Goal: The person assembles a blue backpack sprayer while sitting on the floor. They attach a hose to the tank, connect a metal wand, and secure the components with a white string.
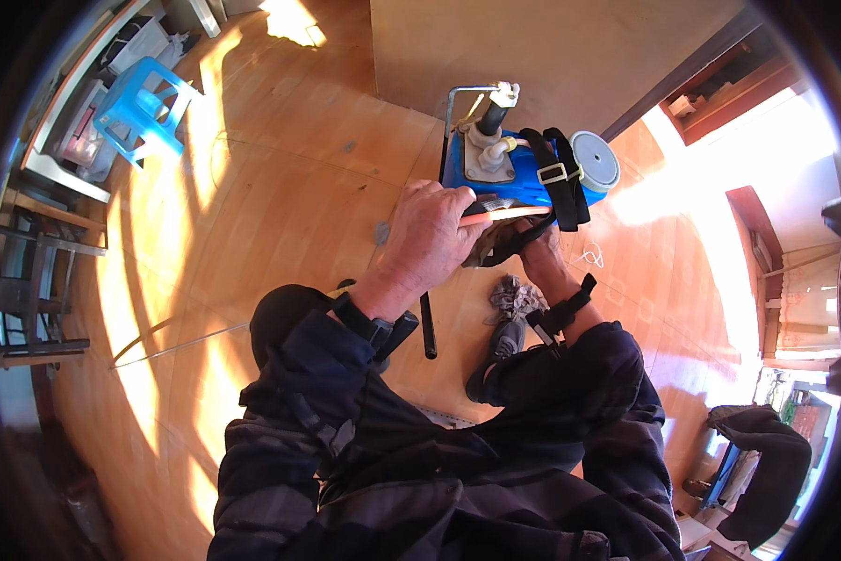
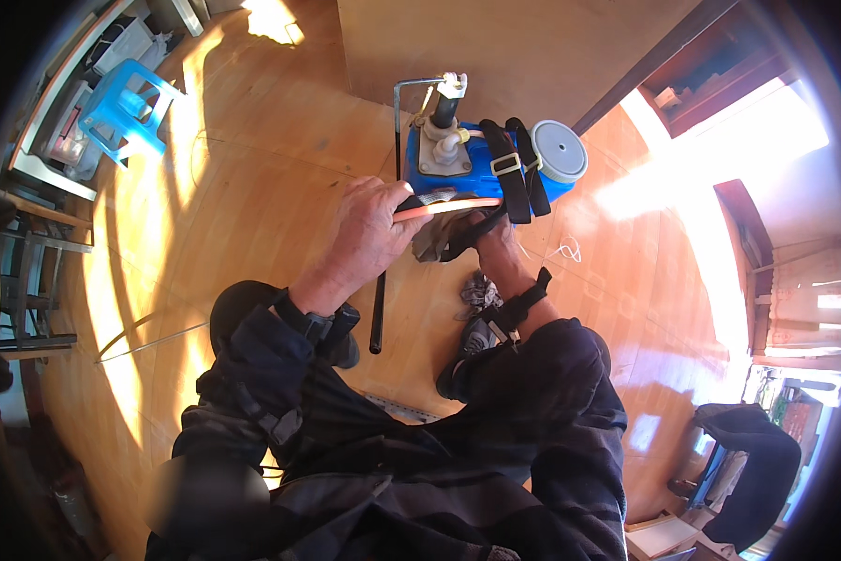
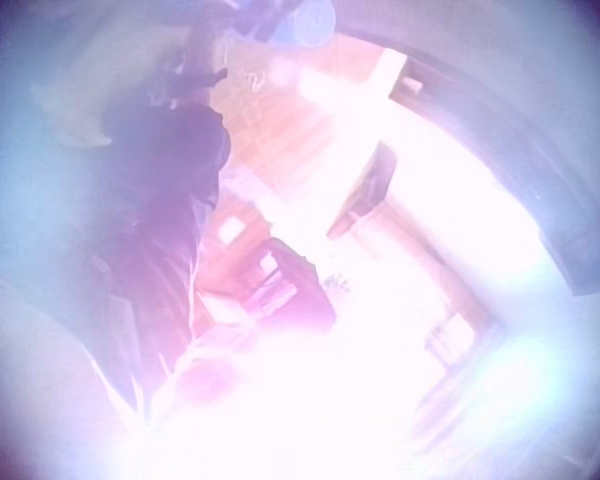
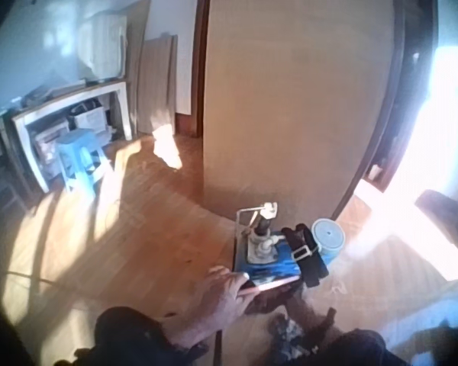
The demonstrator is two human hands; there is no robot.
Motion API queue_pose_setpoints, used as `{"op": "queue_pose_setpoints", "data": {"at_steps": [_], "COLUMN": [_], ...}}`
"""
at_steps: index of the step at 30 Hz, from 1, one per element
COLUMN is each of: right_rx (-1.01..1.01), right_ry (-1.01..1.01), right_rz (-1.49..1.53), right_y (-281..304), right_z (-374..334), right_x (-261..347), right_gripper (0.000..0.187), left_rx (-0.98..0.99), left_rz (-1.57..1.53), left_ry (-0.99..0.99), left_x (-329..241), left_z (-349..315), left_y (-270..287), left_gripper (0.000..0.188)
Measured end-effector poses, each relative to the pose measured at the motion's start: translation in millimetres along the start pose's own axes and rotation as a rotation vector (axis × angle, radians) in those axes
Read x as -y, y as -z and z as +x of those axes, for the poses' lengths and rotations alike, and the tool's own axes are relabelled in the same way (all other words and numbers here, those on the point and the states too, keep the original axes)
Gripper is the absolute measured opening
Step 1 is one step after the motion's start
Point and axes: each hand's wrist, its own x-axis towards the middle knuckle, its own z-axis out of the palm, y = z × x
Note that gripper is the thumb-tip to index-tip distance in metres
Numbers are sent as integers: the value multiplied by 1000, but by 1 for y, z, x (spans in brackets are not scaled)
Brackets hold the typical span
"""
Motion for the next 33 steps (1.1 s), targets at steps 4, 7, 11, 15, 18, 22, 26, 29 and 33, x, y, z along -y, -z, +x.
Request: {"op": "queue_pose_setpoints", "data": {"at_steps": [4, 7, 11, 15, 18, 22, 26, 29, 33], "right_rx": [496, 710, 681, 113, -590, -858, -588, -284, -60], "right_ry": [-236, -304, -463, -643, -370, -68, 45, -26, -8], "right_rz": [-205, -398, -90, -341, -102, -137, 42, -230, -585], "right_y": [33, 59, 125, 186, 197, 166, 93, 44, 1], "right_z": [-2, -2, 16, 36, 41, 47, 50, 54, 58], "right_x": [18, 42, 73, 99, 121, 144, 137, 113, 86], "right_gripper": [19, 21, 27, 30, 29, 33, 31, 21, 16], "left_rx": [257, 522, 767, 852, 893, 960, 944, 990, 1012], "left_rz": [38, 183, 298, 327, 314, 229, 120, 85, 92], "left_ry": [112, 154, 195, 204, 101, 73, 20, 15, 0], "left_x": [19, 29, 36, 39, 36, 25, 10, 4, 4], "left_z": [1, -5, -13, -18, -24, -27, -29, -32, -35], "left_y": [-2, -9, -22, -33, -40, -50, -58, -64, -67], "left_gripper": [25, 33, 43, 43, 44, 47, 50, 52, 52]}}
